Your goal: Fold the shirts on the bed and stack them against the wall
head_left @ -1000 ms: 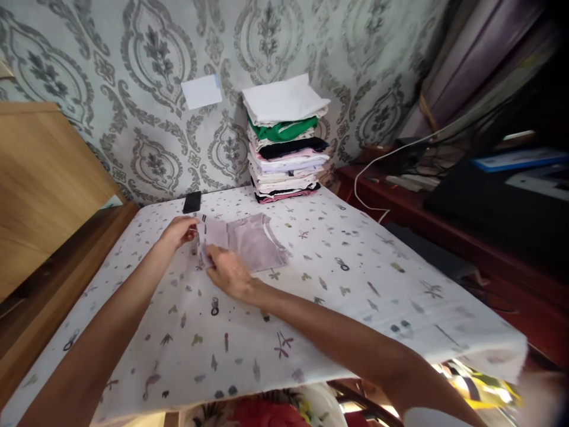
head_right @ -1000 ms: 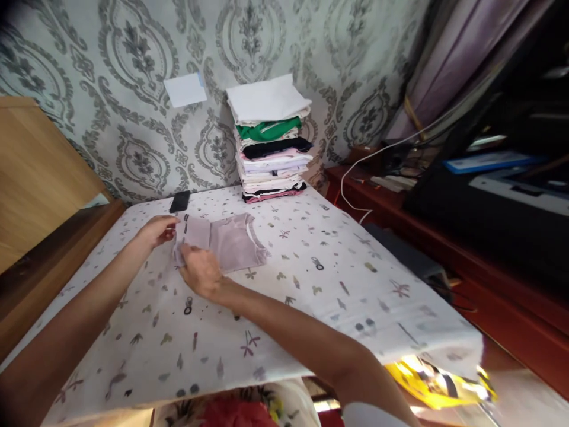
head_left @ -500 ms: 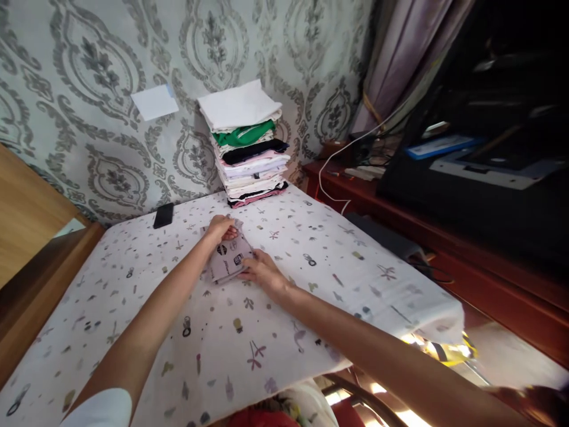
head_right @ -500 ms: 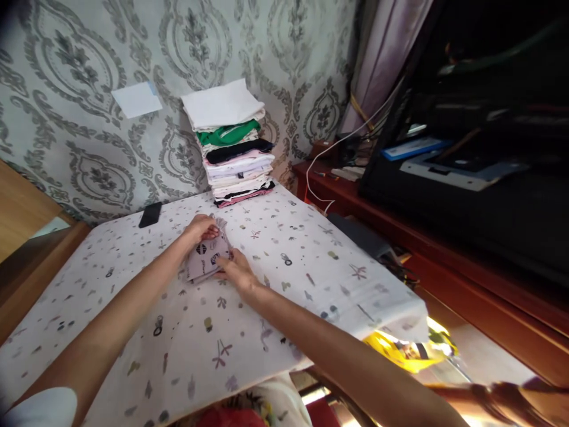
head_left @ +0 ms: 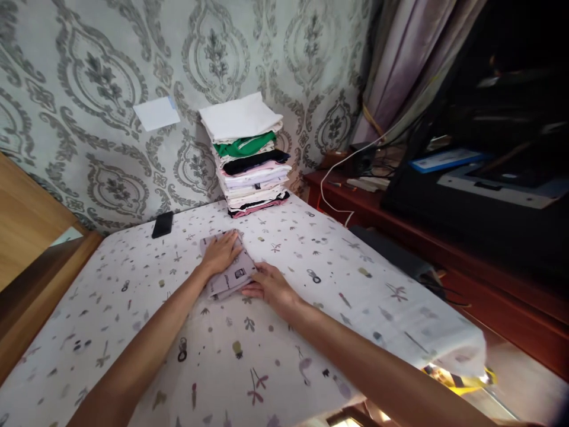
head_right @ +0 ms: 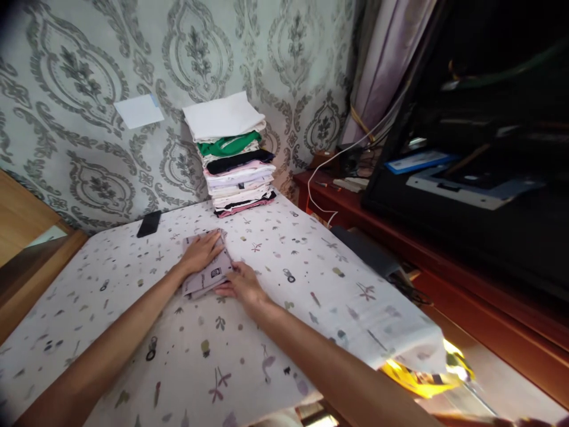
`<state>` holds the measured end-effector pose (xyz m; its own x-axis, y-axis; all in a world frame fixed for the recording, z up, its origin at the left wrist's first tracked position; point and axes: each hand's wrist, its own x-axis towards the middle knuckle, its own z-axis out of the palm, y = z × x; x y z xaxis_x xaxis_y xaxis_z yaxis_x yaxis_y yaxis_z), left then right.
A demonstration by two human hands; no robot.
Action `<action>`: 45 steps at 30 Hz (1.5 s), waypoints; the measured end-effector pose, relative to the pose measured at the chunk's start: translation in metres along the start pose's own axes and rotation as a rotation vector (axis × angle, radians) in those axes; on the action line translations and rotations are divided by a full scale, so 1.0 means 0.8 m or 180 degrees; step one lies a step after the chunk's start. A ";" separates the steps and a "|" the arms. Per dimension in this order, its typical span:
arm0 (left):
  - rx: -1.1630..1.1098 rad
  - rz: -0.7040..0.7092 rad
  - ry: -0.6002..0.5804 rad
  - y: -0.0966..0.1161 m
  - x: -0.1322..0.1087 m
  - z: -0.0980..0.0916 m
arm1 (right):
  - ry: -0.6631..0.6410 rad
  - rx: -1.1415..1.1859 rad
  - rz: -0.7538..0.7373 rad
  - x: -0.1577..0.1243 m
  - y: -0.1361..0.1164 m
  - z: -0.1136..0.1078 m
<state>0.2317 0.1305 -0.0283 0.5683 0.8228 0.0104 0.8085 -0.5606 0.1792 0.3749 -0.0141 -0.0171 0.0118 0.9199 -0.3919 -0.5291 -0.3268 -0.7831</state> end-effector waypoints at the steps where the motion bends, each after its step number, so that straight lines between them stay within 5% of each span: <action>1: 0.0133 -0.0037 -0.0085 0.000 0.006 0.003 | -0.0012 -0.0030 0.0018 -0.003 -0.002 0.000; 7: 0.0081 -0.0346 -0.0267 -0.001 0.046 -0.001 | 0.0039 -0.0292 0.0030 -0.015 -0.009 0.002; 11: -0.0118 -0.0386 -0.0078 0.001 0.040 -0.009 | 0.0159 -0.0803 0.0013 -0.018 -0.013 -0.006; 15: -0.0529 0.0041 0.0284 0.016 -0.022 -0.006 | 0.0355 -0.1393 -0.0815 -0.009 -0.023 -0.023; 19: -0.0370 0.0633 0.0222 0.046 -0.101 0.011 | 0.0281 -0.2010 -0.1812 0.027 -0.035 -0.024; 24: -0.0701 0.1026 -0.0209 0.072 -0.173 0.014 | -0.0347 -0.3608 -0.2431 0.085 -0.040 0.019; 28: -0.1588 0.1352 -0.0458 0.053 -0.204 -0.012 | -0.0583 -0.4798 -0.2415 0.114 -0.033 0.060; 31: -0.2108 0.0639 0.0064 0.001 -0.181 -0.039 | -0.0518 -0.5220 -0.2321 0.125 -0.023 0.078; 35: -0.2057 -0.0627 0.1156 -0.083 -0.094 -0.057 | -0.0453 -0.5563 -0.2312 0.135 -0.012 0.087; 39: -0.2230 -0.0953 0.1048 -0.118 -0.018 -0.040 | -0.0264 -0.5725 -0.2161 0.151 -0.004 0.086; 45: -0.2103 -0.0716 0.0723 -0.125 0.016 -0.023 | -0.0228 -0.5744 -0.1984 0.162 0.004 0.079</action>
<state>0.1559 0.1988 -0.0281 0.2956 0.9507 0.0943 0.5999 -0.2615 0.7561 0.3213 0.1178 -0.0399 -0.2306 0.9694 0.0838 0.9213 0.2453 -0.3018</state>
